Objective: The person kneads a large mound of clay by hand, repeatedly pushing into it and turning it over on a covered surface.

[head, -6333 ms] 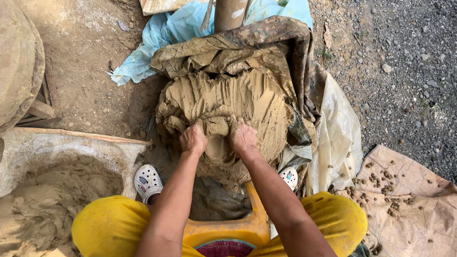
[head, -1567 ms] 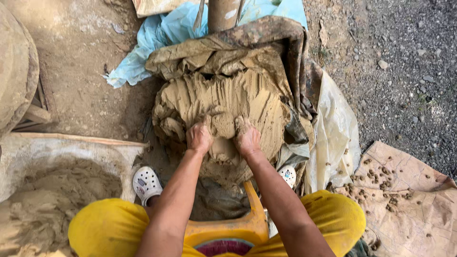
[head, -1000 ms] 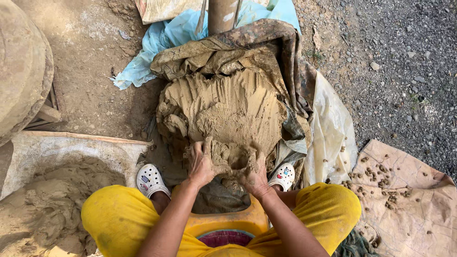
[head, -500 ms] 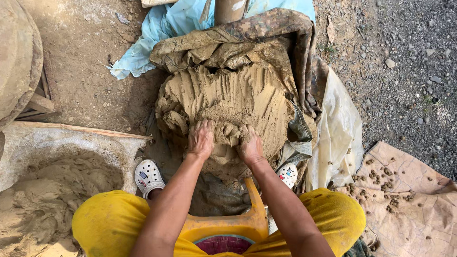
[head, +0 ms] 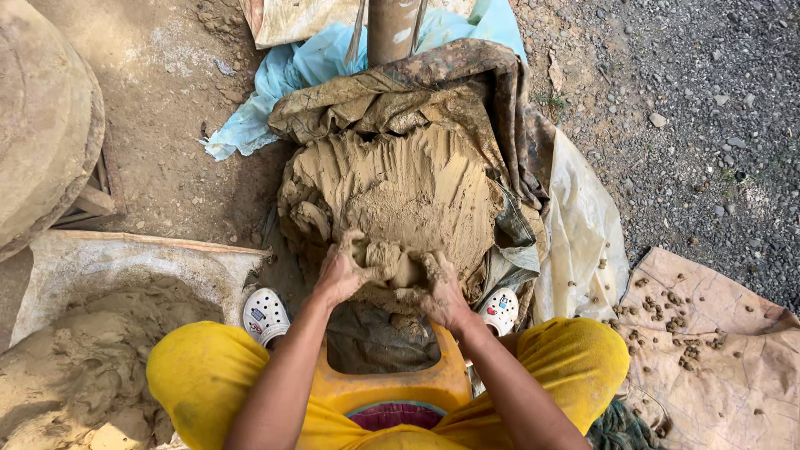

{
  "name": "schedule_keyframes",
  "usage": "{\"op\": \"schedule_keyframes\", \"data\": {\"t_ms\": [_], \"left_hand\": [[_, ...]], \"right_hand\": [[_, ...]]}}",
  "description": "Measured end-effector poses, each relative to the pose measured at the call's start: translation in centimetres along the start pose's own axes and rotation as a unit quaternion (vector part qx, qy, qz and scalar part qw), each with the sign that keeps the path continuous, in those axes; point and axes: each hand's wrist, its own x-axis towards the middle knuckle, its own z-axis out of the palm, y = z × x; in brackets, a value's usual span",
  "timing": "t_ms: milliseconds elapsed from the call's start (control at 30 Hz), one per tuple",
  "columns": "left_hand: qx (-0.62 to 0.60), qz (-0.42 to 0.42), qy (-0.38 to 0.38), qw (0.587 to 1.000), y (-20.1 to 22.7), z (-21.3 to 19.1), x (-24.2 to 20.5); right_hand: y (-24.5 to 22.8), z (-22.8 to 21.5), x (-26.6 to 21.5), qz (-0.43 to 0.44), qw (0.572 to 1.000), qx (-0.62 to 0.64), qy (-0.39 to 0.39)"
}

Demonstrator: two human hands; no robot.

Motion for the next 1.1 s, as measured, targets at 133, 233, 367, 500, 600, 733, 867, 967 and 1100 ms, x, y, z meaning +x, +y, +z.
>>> {"op": "schedule_keyframes", "data": {"t_ms": [133,233,367,500,600,733,867,967,1100], "left_hand": [[0.33,0.115,0.07,0.934,-1.0,3.1,-1.6],[0.448,0.123,0.116,0.878,-0.4,4.3,-1.4],[0.4,0.03,-0.008,0.916,0.6,3.3,2.2],[0.392,0.099,0.085,0.911,-2.4,3.8,8.6],[0.212,0.035,0.104,0.971,-4.2,4.3,12.8],[0.122,-0.023,0.085,0.989,-2.9,4.0,12.8],[0.221,0.023,0.023,0.975,1.7,1.0,8.2],[0.082,-0.004,-0.079,0.993,3.1,-2.6,2.3],[0.1,-0.005,-0.072,0.992,1.6,-1.2,-1.5]], "right_hand": [[-0.9,1.7,0.5,0.06,0.988,-0.139,-0.026],[0.6,3.5,2.0,-0.017,0.945,-0.323,-0.046],[5.0,5.7,6.0,-0.028,0.903,-0.428,-0.022],[8.2,5.8,9.5,0.085,0.948,-0.298,-0.075],[9.8,5.7,13.7,0.047,0.959,-0.274,0.043],[9.7,5.2,14.3,0.278,0.956,-0.093,-0.006],[6.2,4.6,10.7,0.055,0.957,-0.282,0.042],[3.1,3.9,4.1,-0.053,0.95,-0.305,0.047],[0.1,2.1,-0.9,0.07,0.997,-0.034,-0.007]]}}
